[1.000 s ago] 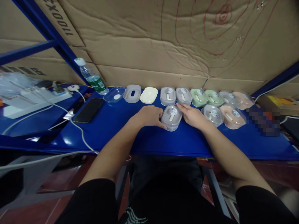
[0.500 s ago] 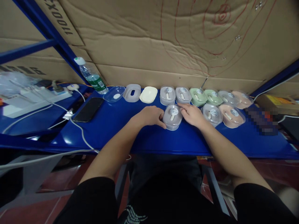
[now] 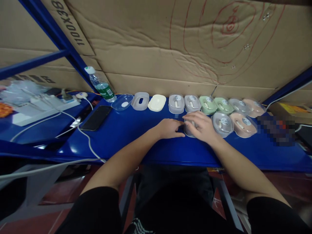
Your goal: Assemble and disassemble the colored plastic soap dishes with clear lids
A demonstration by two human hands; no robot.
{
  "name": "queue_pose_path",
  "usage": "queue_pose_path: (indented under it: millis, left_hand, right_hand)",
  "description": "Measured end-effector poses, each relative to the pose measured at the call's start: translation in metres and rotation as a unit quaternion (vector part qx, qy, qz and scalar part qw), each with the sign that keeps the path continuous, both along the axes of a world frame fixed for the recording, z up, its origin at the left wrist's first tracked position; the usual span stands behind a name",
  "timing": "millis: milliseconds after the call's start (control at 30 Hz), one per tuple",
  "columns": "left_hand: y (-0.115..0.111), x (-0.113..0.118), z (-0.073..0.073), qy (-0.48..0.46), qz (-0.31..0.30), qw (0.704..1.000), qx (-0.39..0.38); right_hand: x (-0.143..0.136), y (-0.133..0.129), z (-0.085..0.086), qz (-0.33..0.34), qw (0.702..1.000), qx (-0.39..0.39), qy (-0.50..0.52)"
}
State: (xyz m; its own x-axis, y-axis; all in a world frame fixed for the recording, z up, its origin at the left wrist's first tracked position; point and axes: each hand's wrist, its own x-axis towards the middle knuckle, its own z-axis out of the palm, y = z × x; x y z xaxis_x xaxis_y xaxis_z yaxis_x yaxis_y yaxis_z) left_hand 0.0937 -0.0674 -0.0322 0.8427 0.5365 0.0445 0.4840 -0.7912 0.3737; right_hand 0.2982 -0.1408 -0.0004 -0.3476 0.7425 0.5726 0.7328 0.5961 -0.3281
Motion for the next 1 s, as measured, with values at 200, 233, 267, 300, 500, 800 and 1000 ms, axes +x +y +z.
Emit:
queue_pose_path:
  millis: [200,233,267,300,500,800,1000]
  left_hand:
    - [-0.003,0.006,-0.013,0.008,-0.017,1.0,0.014]
    - [-0.001,0.004,-0.012,0.009,-0.017,1.0,0.012]
    - [0.0,0.002,-0.01,0.012,-0.015,1.0,0.01]
    - [0.003,-0.001,-0.008,0.016,-0.013,1.0,0.008]
    - [0.009,-0.012,0.009,0.043,0.019,0.999,0.006]
    - [0.012,-0.016,0.01,0.036,0.047,0.998,0.006]
    - [0.021,-0.026,0.01,0.001,0.102,0.994,0.033]
  right_hand:
    - [-0.013,-0.001,-0.011,0.051,0.993,-0.067,-0.081]
    - [-0.011,0.0,-0.012,0.03,0.993,-0.074,-0.093]
    - [-0.008,0.002,-0.012,0.008,0.991,-0.079,-0.106]
    - [-0.004,0.004,-0.012,-0.015,0.989,-0.084,-0.118]
    - [0.01,0.011,-0.008,-0.121,0.97,-0.103,-0.182]
    - [0.01,0.011,-0.002,-0.212,0.93,-0.162,-0.251]
    - [0.018,0.015,0.0,-0.257,0.912,-0.183,-0.262]
